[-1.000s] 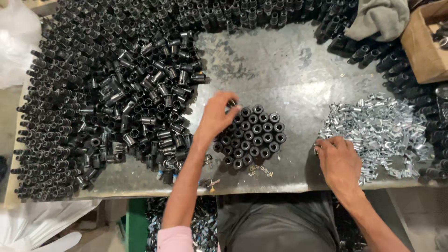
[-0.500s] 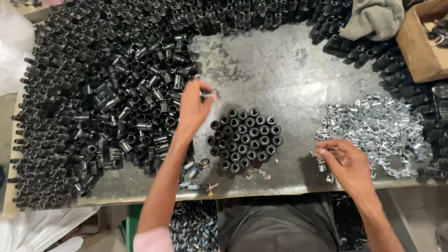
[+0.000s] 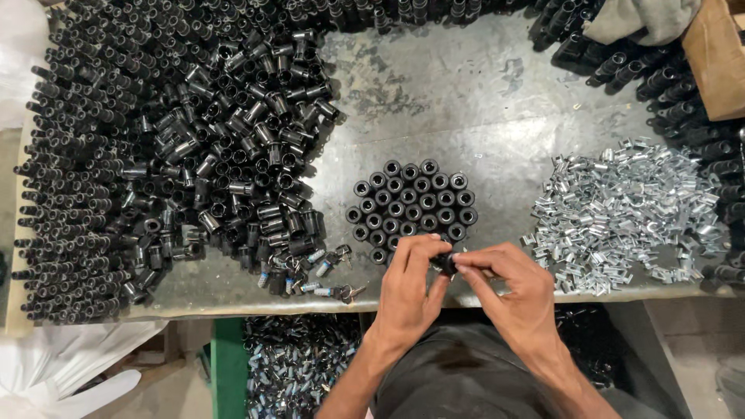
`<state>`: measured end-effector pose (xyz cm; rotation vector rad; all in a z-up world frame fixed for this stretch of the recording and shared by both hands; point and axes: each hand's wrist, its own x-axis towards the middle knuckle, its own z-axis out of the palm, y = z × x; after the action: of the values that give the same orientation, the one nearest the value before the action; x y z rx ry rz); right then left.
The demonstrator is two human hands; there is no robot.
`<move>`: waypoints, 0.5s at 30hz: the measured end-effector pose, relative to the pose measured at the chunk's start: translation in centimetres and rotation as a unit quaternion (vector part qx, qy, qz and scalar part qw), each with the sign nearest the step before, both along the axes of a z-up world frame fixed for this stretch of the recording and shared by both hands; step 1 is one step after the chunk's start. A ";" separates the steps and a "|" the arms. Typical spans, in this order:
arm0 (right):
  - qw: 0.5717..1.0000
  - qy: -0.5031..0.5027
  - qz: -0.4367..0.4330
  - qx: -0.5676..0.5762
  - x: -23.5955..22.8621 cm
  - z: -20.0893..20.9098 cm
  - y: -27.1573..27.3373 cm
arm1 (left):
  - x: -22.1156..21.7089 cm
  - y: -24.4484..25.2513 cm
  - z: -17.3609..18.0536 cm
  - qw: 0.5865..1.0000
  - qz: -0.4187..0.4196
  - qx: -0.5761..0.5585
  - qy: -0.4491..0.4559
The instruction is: The person repeatedly picks up a black cylindrical lock body and a small metal key, inserts the key into the cylinder, and places the assembled unit into a growing stack on the table. The person continues this assembly cycle throughout the clip.
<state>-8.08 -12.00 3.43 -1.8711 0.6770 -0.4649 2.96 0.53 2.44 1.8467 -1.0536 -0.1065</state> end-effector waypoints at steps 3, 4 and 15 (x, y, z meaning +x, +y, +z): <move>0.997 0.002 -0.027 0.071 0.2 0.3 -0.1 | -1.1 -0.2 -0.3 0.998 0.037 0.002 -0.060; 0.990 -0.024 -0.034 0.134 0.3 0.1 0.0 | -1.4 -0.2 -0.4 0.995 0.059 -0.001 -0.075; 0.994 -0.052 0.015 -0.098 -1.3 -2.1 3.9 | -2.8 0.7 -0.7 0.987 0.150 0.018 0.063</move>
<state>-9.42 -8.12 1.33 -2.0228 0.5480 -0.6246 0.17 1.26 1.74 1.9812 -0.6826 -0.0635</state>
